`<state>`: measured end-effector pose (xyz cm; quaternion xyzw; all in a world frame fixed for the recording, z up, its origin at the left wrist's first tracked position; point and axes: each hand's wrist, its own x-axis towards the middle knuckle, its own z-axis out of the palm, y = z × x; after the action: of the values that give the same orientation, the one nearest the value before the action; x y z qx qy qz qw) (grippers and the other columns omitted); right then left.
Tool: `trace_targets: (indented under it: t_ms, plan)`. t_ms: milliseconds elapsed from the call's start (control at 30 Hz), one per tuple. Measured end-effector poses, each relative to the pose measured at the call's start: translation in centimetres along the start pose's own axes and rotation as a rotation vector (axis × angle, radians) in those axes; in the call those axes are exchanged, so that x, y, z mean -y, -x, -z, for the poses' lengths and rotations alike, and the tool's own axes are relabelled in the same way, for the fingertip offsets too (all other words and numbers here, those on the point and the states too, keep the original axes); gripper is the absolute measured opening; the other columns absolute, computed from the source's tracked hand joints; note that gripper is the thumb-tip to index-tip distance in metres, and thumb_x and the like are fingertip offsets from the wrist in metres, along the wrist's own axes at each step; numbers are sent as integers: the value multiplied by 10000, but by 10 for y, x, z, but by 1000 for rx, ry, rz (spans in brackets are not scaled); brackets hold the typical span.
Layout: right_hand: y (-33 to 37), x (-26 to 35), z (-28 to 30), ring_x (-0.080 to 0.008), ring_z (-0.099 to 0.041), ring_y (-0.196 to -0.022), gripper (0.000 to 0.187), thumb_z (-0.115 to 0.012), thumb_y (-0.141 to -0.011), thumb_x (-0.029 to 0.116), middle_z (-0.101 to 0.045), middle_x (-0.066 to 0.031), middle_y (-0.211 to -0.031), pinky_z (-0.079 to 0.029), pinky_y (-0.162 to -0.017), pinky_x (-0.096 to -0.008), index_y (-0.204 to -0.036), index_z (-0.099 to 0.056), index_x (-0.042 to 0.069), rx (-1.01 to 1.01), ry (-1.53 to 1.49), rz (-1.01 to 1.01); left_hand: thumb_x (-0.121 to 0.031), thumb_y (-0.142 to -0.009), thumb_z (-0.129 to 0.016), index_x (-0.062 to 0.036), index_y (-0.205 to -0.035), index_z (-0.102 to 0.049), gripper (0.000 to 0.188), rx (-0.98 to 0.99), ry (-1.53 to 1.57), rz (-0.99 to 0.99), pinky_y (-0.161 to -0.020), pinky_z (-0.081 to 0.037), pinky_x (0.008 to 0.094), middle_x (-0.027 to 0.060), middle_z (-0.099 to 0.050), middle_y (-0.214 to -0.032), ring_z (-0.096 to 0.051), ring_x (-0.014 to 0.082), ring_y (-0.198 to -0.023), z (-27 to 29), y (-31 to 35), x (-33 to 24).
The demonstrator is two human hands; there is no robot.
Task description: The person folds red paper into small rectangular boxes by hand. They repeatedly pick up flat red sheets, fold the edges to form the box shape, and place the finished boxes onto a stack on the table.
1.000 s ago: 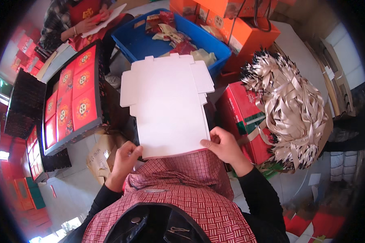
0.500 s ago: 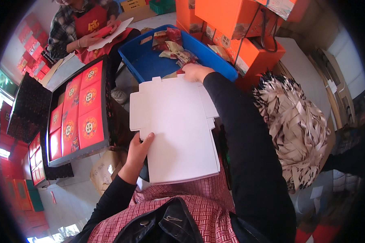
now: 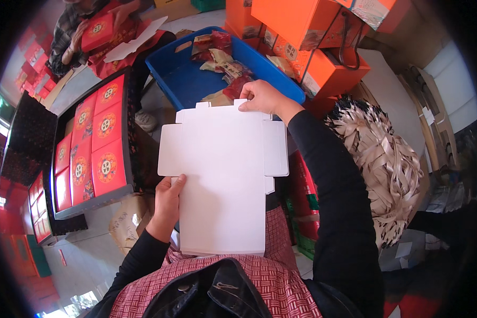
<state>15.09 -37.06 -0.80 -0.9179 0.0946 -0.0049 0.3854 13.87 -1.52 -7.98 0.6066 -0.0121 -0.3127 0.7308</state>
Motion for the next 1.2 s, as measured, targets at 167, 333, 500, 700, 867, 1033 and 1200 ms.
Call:
trace_targets:
  t_ms: [167,333,500,700,867,1033,1200]
  plan:
    - [17,10,-2,-243,-640,-736,117,-731,-757,125,-675,-108,-783,-489,-665,-336,-814,-683,35,-125,149,127,-175,-942,-584,54,-972,-622,234,10,-59,-7,-644,-471,243,35,-643,-851,-573,87,-725,8,4,5]
    - [45,14,-13,-297,-632,-734,114,-692,-793,116,-659,-118,-783,-495,-663,-342,-836,-656,17,-365,388,487,-178,-943,-577,56,-963,-620,239,-2,-11,-40,-635,-464,243,31,-635,-827,-567,84,-716,6,10,3]
    - [63,30,-12,-225,-600,-673,81,-648,-820,69,-600,-95,-725,-465,-627,-305,-814,-600,5,-290,265,309,-210,-951,-573,58,-980,-611,273,4,-158,1,-614,-441,236,14,-607,-813,-527,76,-688,11,17,1]
    - [82,75,17,-108,-518,-663,75,-610,-882,68,-544,-34,-699,-451,-635,-267,-854,-556,25,-402,296,500,-163,-963,-550,51,-1155,-566,288,-128,-232,-232,-872,-446,269,90,-596,-1079,-540,136,-1011,29,43,0]
    - [87,88,58,-60,-493,-662,115,-620,-876,57,-516,22,-696,-439,-605,-240,-811,-526,44,-396,190,355,97,-732,-605,-57,-1249,-566,540,276,-1147,-1016,-1095,-328,444,171,-481,-1374,-397,369,-1331,62,74,-37]
    - [56,33,43,-64,-509,-648,144,-609,-906,104,-531,9,-693,-427,-590,-242,-821,-505,52,-181,132,306,-4,-663,-751,-174,-1200,-642,574,634,-1334,-1114,-1135,-267,514,84,-466,-1430,-314,317,-1402,61,62,-45]
    - [39,14,10,-84,-501,-638,159,-616,-895,93,-525,-6,-681,-409,-573,-251,-810,-490,48,-101,187,221,-106,-609,-822,-185,-1168,-663,586,828,-1412,-1008,-1149,-222,521,83,-437,-1459,-311,306,-1406,53,68,-68]
